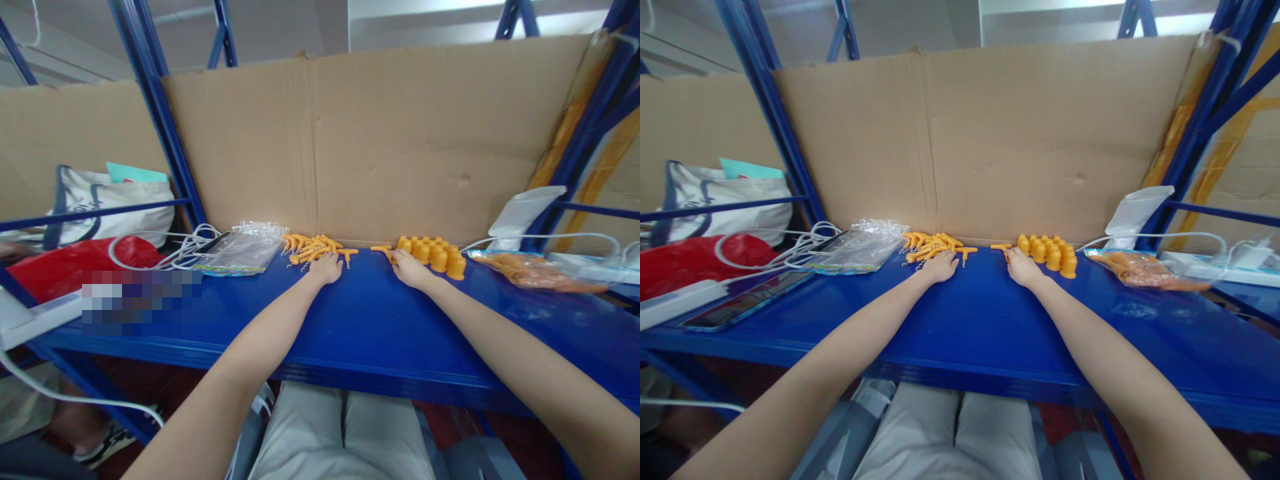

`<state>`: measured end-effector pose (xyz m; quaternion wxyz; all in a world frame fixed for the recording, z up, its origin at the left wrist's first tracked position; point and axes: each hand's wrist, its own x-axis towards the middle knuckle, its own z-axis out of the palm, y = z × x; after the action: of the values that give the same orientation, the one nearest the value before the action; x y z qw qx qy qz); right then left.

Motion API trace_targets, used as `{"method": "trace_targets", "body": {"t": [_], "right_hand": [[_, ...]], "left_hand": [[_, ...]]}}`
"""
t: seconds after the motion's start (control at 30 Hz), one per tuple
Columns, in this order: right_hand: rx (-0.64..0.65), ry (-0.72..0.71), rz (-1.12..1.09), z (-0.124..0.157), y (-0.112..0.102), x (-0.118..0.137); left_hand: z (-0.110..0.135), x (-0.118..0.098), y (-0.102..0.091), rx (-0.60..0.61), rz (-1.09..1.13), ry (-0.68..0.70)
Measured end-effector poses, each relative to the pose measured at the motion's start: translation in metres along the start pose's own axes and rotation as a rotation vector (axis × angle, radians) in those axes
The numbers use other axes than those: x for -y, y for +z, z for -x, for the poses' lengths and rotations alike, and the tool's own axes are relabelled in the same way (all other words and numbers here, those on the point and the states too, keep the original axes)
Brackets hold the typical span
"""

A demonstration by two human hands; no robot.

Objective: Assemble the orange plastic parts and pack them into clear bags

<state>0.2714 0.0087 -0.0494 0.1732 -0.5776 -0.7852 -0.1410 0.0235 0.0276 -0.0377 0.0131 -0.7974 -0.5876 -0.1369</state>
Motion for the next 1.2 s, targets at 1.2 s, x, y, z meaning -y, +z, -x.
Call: {"method": "trace_targets", "body": {"t": [1.2], "right_hand": [[-0.135,0.327,0.157,0.009,-0.036,0.017]], "left_hand": [[0.019,-0.032,-0.006,0.092,0.014,0.392]]}}
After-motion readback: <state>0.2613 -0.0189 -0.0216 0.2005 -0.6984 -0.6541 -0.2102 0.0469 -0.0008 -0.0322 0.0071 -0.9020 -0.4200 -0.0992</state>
